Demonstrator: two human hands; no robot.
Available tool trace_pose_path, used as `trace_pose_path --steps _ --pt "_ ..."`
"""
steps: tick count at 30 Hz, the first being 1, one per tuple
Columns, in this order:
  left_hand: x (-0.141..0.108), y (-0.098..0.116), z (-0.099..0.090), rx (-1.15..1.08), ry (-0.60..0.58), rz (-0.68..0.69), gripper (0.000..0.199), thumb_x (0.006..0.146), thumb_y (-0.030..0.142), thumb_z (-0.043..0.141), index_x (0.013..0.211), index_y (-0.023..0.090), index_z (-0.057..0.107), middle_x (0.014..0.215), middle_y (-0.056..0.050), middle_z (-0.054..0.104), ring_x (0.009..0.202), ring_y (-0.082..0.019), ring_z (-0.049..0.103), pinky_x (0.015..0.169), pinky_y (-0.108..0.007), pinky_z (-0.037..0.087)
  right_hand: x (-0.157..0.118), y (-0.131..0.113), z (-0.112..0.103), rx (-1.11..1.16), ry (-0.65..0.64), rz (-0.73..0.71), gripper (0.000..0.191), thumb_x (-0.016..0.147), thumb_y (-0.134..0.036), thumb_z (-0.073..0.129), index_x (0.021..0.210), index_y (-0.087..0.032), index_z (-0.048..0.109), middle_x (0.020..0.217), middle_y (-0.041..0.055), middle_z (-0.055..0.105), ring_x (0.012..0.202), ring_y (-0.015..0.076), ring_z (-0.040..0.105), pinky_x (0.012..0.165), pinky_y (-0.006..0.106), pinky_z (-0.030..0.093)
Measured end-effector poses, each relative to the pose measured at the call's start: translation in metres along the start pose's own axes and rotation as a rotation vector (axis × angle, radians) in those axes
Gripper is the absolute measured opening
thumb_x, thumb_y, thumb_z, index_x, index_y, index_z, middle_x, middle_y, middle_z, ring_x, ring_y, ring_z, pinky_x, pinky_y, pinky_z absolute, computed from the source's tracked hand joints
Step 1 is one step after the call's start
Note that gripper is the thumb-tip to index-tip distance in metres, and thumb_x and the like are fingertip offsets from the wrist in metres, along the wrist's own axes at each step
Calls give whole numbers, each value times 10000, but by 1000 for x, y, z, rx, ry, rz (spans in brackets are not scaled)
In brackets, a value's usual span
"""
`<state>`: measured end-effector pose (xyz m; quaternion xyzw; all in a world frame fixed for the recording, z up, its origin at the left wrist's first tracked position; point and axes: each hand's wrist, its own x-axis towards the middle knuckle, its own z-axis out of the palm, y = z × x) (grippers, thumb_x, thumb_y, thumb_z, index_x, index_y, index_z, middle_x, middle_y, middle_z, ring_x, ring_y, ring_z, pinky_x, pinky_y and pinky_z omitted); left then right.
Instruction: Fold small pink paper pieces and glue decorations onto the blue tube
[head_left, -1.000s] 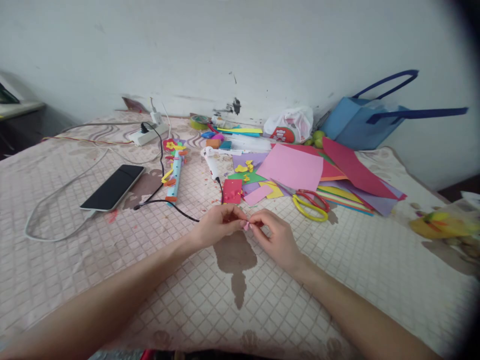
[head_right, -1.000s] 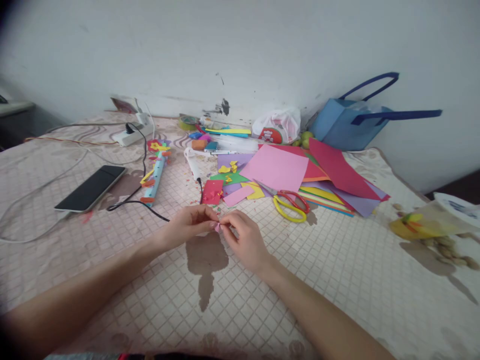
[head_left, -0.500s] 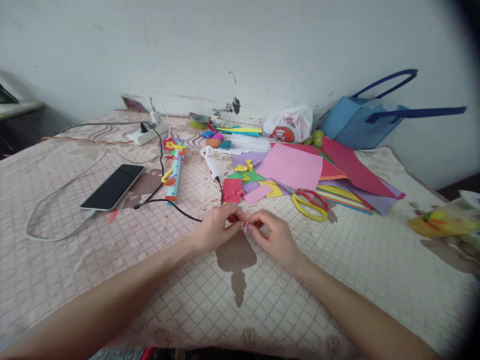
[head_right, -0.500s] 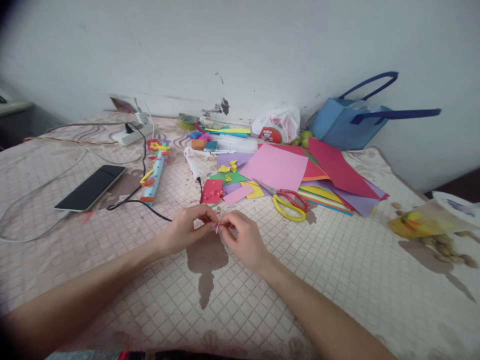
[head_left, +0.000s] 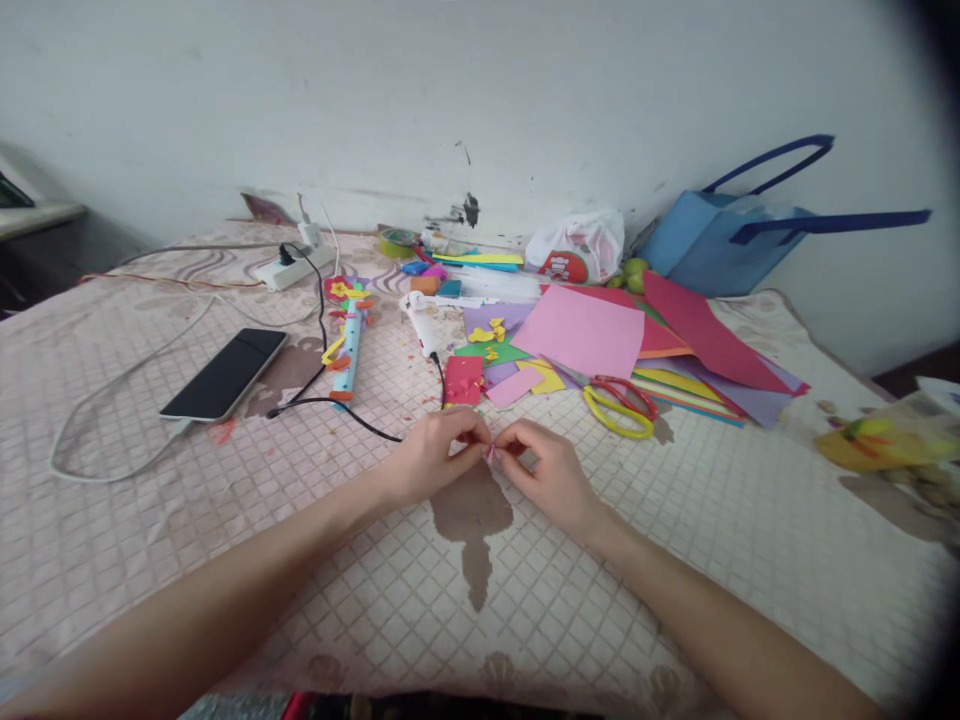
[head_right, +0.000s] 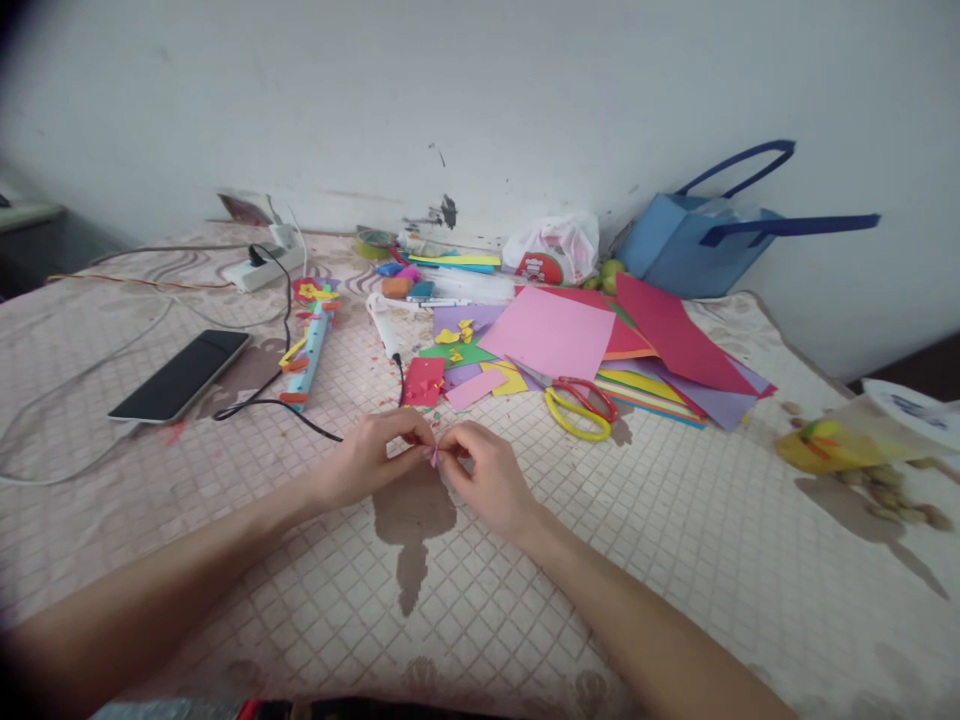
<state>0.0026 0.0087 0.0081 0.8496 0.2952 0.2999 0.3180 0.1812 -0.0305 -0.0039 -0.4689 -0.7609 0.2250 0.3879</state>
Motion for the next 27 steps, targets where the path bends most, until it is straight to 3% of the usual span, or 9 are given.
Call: trace_pose_path --steps 7,14,27 --pt "-2 -1 1 168 -38 67 106 814 101 463 810 146 559 818 -45 592 788 -144 546 704 -257 426 0 0 -1 -12 -24 11 138 769 -56 531 750 -191 546 717 -18 584 676 116 552 637 222 427" --pt "-2 -1 4 73 -28 -45 115 809 131 489 869 166 581 809 -26 613 751 -131 571 677 -235 439 0 2 0 -31 -31 66 105 774 -98 519 744 -196 544 696 -13 587 650 132 551 623 248 438" --pt "-4 2 7 148 -33 -15 106 821 125 463 810 154 564 807 -38 609 764 -138 570 674 -232 435 0 2 1 2 -70 127 104 776 -101 517 743 -191 558 708 -10 596 672 138 565 640 251 445"
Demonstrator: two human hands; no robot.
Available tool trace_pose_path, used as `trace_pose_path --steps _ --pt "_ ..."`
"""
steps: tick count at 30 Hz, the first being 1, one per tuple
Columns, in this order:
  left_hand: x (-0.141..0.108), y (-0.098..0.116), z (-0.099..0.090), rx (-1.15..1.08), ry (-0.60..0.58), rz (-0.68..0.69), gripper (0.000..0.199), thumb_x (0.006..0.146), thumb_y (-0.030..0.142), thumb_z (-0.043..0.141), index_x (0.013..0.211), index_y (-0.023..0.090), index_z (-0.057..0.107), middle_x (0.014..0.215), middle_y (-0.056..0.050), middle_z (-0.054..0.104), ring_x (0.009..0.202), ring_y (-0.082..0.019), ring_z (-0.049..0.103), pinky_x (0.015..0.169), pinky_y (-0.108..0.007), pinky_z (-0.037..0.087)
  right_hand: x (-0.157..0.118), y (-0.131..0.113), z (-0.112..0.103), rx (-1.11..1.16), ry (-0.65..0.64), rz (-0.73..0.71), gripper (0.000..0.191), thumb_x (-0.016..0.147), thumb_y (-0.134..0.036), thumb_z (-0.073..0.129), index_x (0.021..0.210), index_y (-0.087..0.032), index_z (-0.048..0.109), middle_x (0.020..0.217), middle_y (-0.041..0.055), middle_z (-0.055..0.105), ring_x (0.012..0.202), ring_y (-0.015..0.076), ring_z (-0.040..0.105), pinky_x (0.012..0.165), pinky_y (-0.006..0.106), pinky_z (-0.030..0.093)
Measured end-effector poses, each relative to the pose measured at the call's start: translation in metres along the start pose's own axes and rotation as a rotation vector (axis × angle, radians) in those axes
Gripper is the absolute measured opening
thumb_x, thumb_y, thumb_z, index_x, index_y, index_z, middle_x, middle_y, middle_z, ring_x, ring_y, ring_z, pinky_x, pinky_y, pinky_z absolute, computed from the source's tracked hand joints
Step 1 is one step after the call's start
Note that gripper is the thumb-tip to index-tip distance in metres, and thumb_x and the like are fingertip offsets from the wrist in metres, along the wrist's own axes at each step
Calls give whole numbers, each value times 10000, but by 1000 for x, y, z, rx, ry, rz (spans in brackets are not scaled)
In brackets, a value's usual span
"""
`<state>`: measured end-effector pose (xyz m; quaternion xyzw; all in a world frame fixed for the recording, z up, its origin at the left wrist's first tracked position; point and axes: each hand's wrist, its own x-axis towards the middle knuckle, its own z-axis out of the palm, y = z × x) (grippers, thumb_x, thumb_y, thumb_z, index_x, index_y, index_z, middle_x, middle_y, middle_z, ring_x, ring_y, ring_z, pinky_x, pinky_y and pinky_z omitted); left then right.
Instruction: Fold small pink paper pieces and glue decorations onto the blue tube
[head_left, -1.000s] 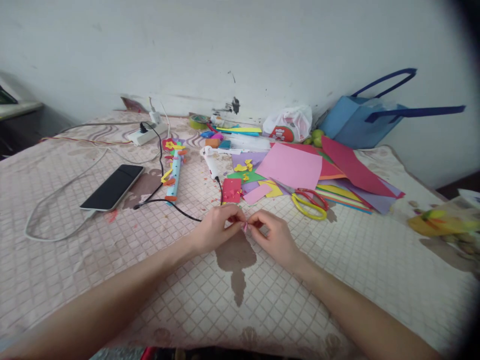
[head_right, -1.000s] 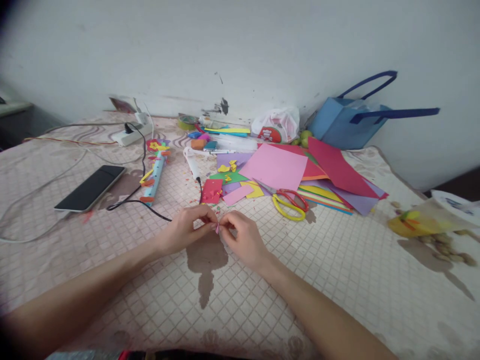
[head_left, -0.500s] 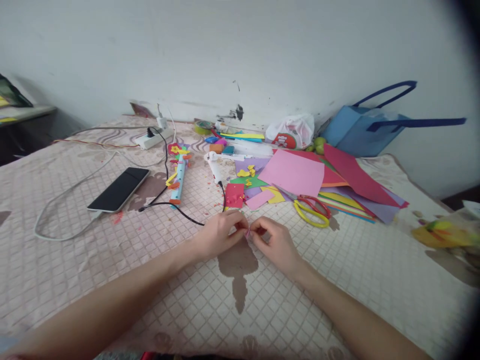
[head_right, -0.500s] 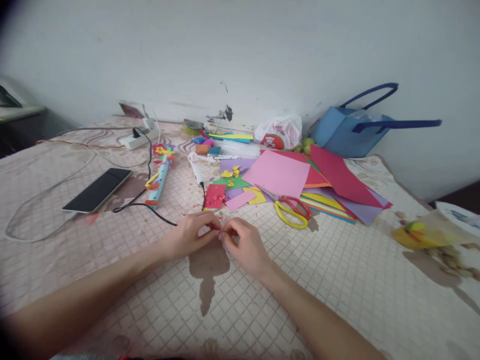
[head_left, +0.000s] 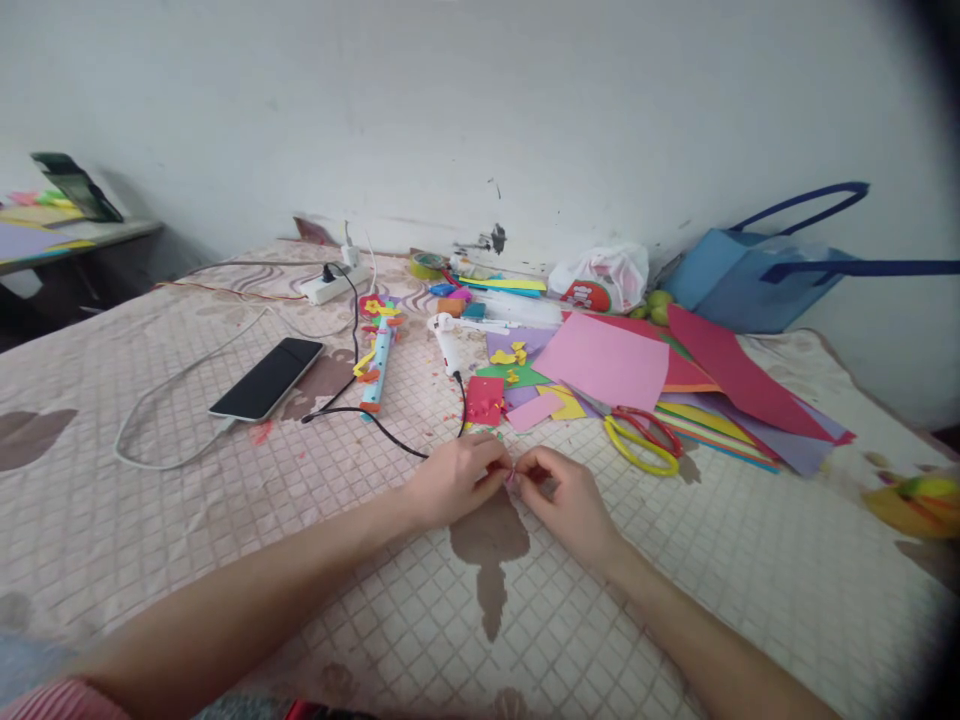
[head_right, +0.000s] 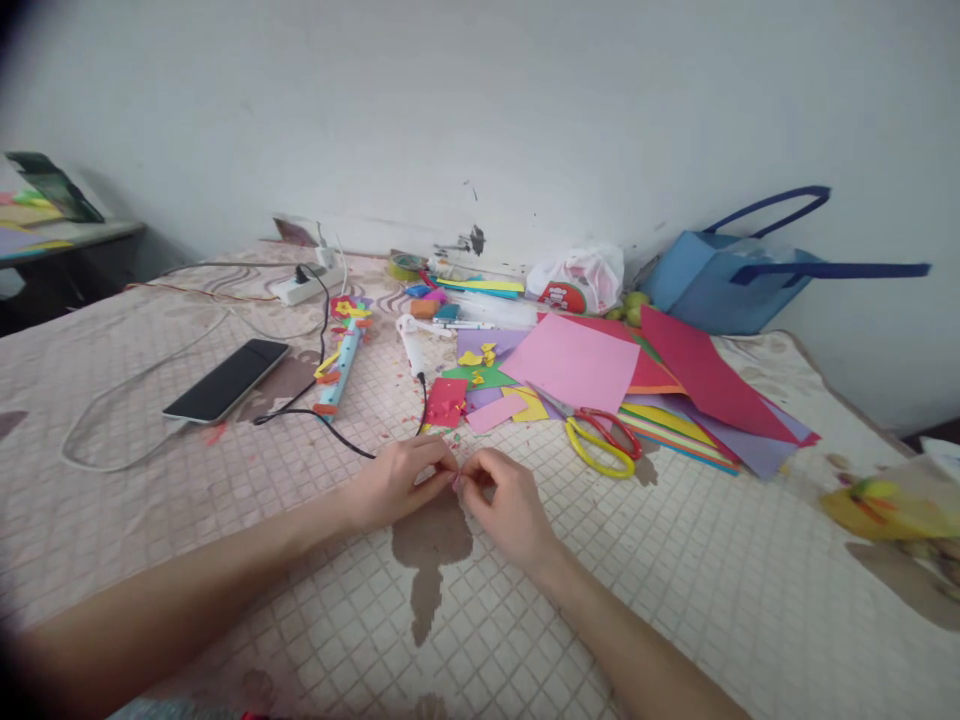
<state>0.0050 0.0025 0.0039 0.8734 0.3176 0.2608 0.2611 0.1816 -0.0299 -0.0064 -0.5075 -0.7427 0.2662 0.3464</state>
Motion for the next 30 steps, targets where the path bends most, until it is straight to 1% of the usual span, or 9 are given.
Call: trace_pose_path --steps 6,13,16,19,22,25,30 --pt "0 -3 3 -93 14 -17 79 811 151 493 818 160 571 805 -33 619 750 -130 574 681 -231 449 -1 0 0 -14 26 17 91 755 -111 535 711 -190 544 673 -18 593 630 132 560 607 243 440" --pt "0 -3 3 -107 8 -45 85 804 176 516 868 164 571 820 -32 622 760 -136 581 689 -247 458 0 1 0 4 40 13 91 755 -115 526 707 -189 548 668 -18 595 619 127 558 596 237 441" --pt "-1 -1 5 -114 25 -73 152 766 213 585 904 170 538 839 -27 617 776 -144 587 697 -259 465 1 0 -1 13 41 21 91 753 -115 527 702 -185 553 657 -17 599 607 124 559 577 231 435" --pt "-3 -1 7 -72 41 -86 194 739 241 622 883 174 510 867 -32 608 793 -158 584 696 -275 466 1 -2 -1 15 45 38 85 746 -115 534 703 -183 560 654 -15 604 606 124 560 568 227 431" --pt "-3 -2 10 -7 56 -75 135 760 219 588 862 178 510 866 -36 600 791 -163 579 694 -284 463 2 -5 -2 8 52 43 91 731 -102 535 694 -182 557 645 -18 594 595 121 551 562 226 426" --pt "-3 -3 11 8 78 -58 59 791 176 526 850 178 524 841 -36 598 773 -154 578 685 -273 461 2 -6 -2 11 63 33 110 723 -81 524 693 -183 553 639 -25 585 590 114 548 569 223 428" --pt "-2 -2 9 -36 106 -38 88 809 141 483 833 166 564 820 -42 610 780 -150 575 712 -272 459 2 -5 -2 14 73 15 103 737 -93 527 702 -185 556 651 -23 587 597 114 552 571 220 433"
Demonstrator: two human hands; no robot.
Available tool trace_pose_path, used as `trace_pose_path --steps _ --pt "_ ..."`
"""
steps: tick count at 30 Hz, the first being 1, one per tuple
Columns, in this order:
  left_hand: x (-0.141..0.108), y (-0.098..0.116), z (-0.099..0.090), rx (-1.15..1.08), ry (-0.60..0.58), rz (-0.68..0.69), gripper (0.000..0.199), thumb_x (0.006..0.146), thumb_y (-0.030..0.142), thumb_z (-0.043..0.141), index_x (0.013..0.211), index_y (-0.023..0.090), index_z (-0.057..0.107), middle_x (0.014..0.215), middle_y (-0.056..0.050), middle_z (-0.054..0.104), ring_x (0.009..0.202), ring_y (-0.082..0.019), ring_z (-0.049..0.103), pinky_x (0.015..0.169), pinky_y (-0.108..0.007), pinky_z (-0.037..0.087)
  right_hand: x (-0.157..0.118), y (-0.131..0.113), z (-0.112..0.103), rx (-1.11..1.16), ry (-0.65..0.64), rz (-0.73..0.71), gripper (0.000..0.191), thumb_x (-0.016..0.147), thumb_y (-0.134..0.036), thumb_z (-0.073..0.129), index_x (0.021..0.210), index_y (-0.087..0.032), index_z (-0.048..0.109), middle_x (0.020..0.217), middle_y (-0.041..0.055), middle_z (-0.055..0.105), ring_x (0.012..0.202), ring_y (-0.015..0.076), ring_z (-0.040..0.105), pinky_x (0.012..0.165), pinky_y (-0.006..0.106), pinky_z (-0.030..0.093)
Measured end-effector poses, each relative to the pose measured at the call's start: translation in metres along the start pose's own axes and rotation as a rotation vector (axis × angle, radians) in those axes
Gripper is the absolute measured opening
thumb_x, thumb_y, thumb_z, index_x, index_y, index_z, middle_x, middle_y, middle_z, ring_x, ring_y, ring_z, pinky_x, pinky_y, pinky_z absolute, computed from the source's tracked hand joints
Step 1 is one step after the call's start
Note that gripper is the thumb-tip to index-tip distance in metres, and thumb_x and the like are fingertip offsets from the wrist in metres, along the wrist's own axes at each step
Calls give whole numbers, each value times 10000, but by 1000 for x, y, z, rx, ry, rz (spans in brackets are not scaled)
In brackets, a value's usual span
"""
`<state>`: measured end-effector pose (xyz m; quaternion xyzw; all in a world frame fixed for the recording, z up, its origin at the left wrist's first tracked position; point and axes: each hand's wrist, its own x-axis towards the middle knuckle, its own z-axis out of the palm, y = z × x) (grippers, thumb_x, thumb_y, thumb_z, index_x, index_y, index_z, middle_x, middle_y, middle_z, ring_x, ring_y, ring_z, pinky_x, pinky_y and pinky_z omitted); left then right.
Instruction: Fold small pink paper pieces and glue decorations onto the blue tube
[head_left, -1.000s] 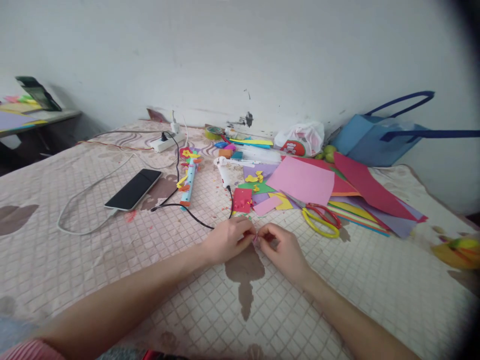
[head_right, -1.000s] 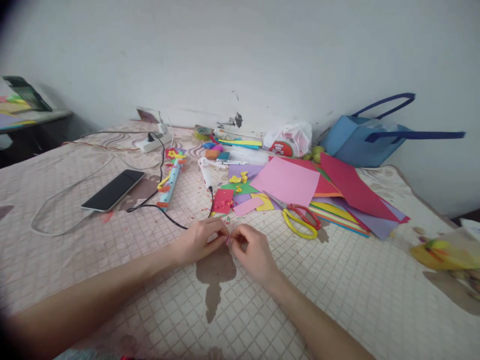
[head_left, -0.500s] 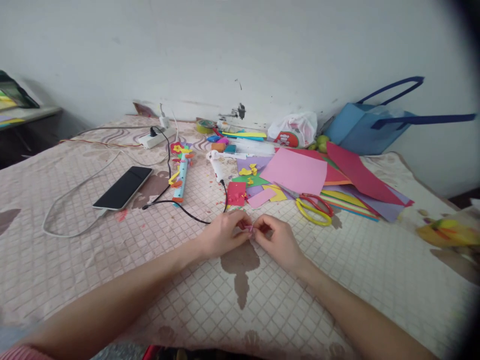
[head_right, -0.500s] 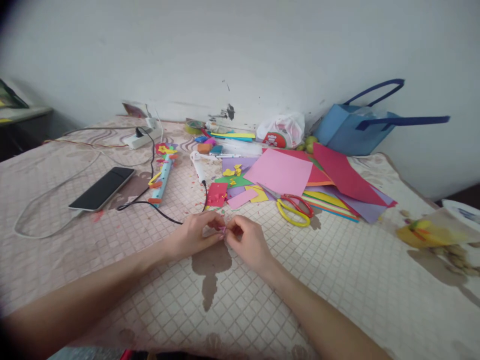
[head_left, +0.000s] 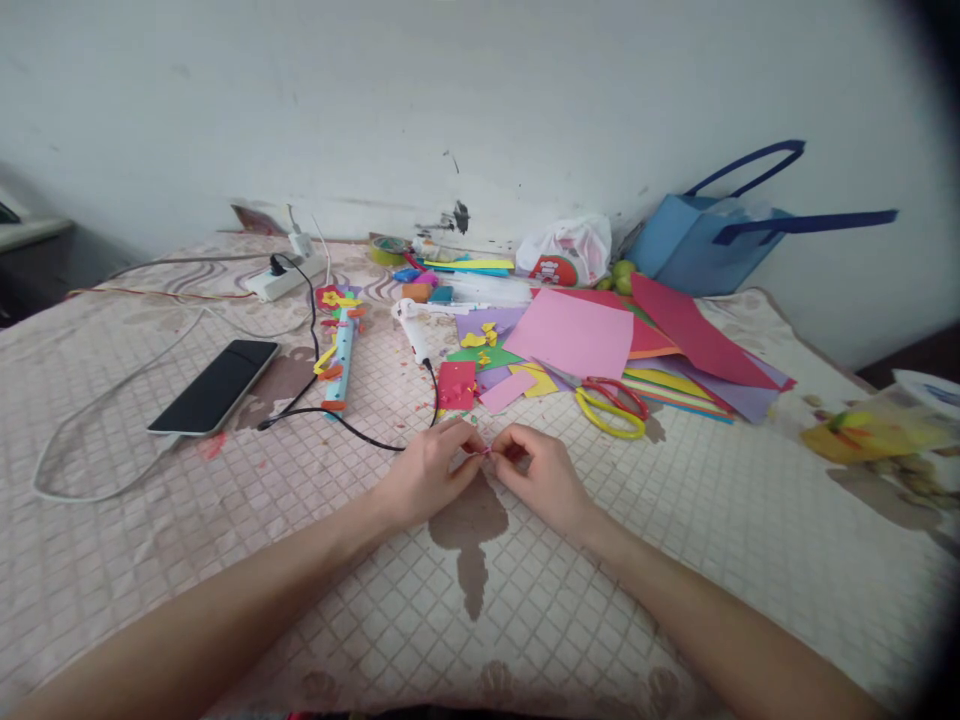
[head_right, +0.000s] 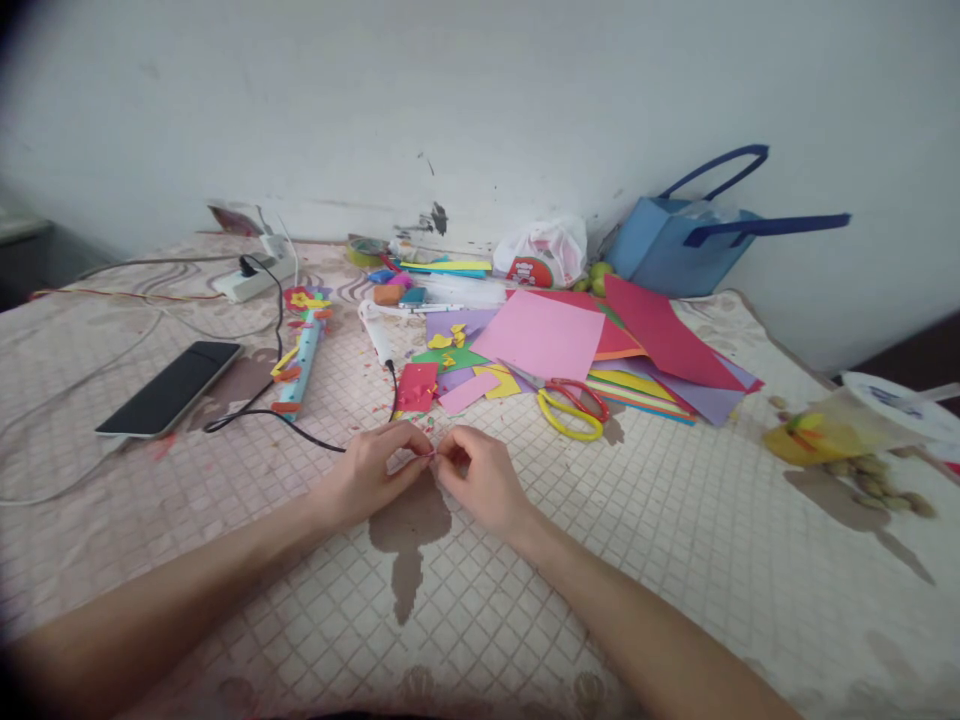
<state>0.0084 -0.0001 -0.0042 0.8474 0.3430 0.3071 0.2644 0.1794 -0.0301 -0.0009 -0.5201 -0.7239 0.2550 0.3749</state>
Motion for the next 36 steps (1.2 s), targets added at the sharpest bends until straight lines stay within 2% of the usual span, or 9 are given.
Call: trace_pose_path --steps 4,10,13,21,25,31,36 --pt "2 3 -3 -81 14 -27 111 791 106 496 804 160 593 801 -32 626 771 -137 582 714 -259 464 0 -1 0 19 -4 -15 95 757 -109 524 708 -185 554 665 -18 585 616 116 556 590 223 441" --pt "3 4 -3 -261 33 -207 79 779 156 555 846 148 598 769 -22 654 719 -120 610 688 -238 490 1 0 -1 104 -18 12 93 771 -128 512 707 -184 550 674 -10 587 635 122 560 611 232 452" --pt "4 4 -3 -328 15 -223 121 787 184 557 892 145 604 803 -33 667 733 -125 620 695 -241 498 1 1 -1 150 -31 38 87 778 -134 512 714 -185 542 680 -15 582 635 116 557 605 226 450" --pt "5 2 -4 -361 -35 -271 159 798 274 561 772 129 622 727 -25 628 670 -115 567 625 -217 453 2 0 -3 223 -51 81 60 793 -170 525 742 -180 555 700 -6 583 650 117 552 602 228 440" --pt "5 -3 -2 -416 -60 -317 214 793 329 567 764 121 607 680 -18 597 622 -106 522 565 -207 411 3 4 -4 302 -102 120 82 812 -213 528 744 -177 555 716 1 583 673 123 546 624 239 438" --pt "5 -6 -2 -482 -116 -383 247 779 369 579 780 124 609 700 -24 604 642 -112 527 587 -214 409 3 6 -7 345 -185 134 127 835 -249 523 730 -179 532 702 -10 528 659 116 497 611 238 412" --pt "8 -1 -4 -711 -157 -524 240 746 348 613 700 115 575 630 -3 575 584 -85 511 560 -195 390 4 8 -7 612 -281 270 163 833 -324 555 765 -178 535 699 -13 544 648 109 524 629 245 433"
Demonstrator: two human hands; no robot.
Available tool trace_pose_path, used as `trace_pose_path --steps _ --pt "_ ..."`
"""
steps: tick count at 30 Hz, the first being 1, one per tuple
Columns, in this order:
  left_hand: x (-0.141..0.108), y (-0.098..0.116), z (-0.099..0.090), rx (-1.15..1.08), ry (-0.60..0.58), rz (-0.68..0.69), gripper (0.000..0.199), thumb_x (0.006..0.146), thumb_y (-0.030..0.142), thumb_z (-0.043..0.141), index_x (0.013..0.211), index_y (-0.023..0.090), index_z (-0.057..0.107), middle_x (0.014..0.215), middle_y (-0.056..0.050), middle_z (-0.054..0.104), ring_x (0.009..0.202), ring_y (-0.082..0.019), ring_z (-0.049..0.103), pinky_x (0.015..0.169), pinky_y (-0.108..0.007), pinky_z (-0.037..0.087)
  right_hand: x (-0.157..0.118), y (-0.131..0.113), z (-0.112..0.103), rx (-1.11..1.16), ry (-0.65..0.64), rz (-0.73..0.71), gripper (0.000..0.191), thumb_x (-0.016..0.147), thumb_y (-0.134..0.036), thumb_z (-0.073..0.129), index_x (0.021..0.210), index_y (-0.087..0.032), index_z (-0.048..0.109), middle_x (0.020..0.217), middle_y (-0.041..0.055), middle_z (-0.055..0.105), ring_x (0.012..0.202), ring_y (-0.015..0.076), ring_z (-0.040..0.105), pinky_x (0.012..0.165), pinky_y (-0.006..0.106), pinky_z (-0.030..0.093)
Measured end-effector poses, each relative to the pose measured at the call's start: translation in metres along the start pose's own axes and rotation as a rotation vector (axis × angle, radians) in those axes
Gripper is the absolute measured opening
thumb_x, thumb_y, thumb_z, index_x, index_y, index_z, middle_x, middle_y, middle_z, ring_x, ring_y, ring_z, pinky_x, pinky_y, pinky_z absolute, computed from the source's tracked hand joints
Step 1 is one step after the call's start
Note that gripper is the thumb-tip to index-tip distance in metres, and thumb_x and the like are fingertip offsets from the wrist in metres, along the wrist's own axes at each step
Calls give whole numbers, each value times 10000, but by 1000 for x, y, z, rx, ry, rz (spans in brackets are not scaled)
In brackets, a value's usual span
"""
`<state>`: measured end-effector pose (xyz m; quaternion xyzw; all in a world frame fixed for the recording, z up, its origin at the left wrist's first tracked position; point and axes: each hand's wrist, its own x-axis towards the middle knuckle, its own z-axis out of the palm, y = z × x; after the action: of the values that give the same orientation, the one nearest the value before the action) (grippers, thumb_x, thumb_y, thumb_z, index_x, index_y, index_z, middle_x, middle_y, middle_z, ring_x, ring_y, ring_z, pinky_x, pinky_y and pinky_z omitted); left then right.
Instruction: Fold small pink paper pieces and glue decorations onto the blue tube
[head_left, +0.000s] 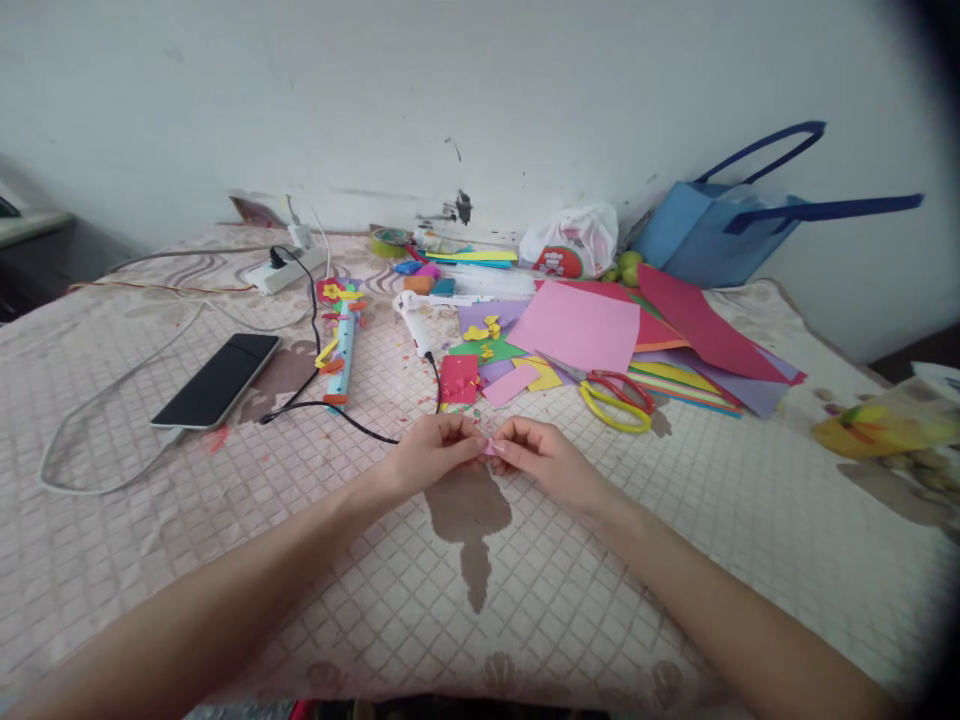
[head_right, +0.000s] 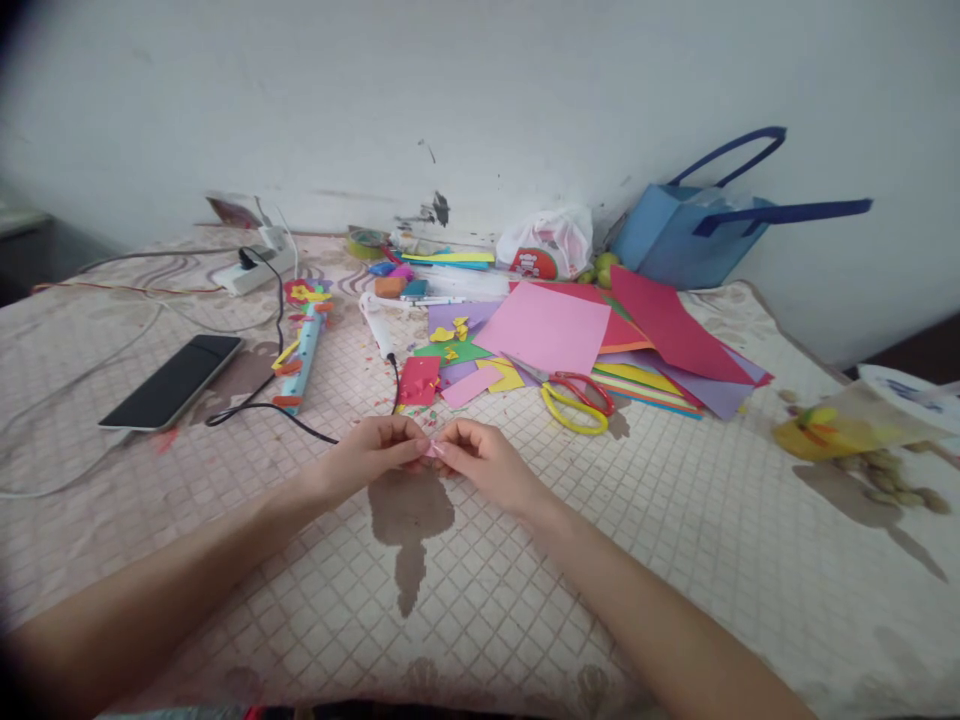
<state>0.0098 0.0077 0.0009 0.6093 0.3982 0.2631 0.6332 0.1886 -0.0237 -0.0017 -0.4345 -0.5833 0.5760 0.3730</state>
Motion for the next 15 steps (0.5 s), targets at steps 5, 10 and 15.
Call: trace_pose_path --steps 5,10,15 --pt "-1 2 2 -98 39 -46 235 725 339 636 703 115 567 632 1 583 581 -79 519 565 -194 387 -1 -2 0 80 -18 40 221 841 -374 552 765 -166 553 696 -1 573 648 108 548 621 242 436" --pt "0 1 1 -105 17 -60 248 708 348 664 684 117 579 615 8 588 553 -69 512 533 -183 365 -1 -1 1 64 17 66 217 819 -360 584 736 -163 543 673 -3 566 605 101 528 580 238 425" --pt "0 3 -1 -148 -19 -136 311 736 431 630 726 121 600 672 -11 638 599 -79 568 623 -203 435 -1 0 0 61 7 52 196 832 -328 561 721 -170 528 663 -12 555 609 100 520 589 237 422"
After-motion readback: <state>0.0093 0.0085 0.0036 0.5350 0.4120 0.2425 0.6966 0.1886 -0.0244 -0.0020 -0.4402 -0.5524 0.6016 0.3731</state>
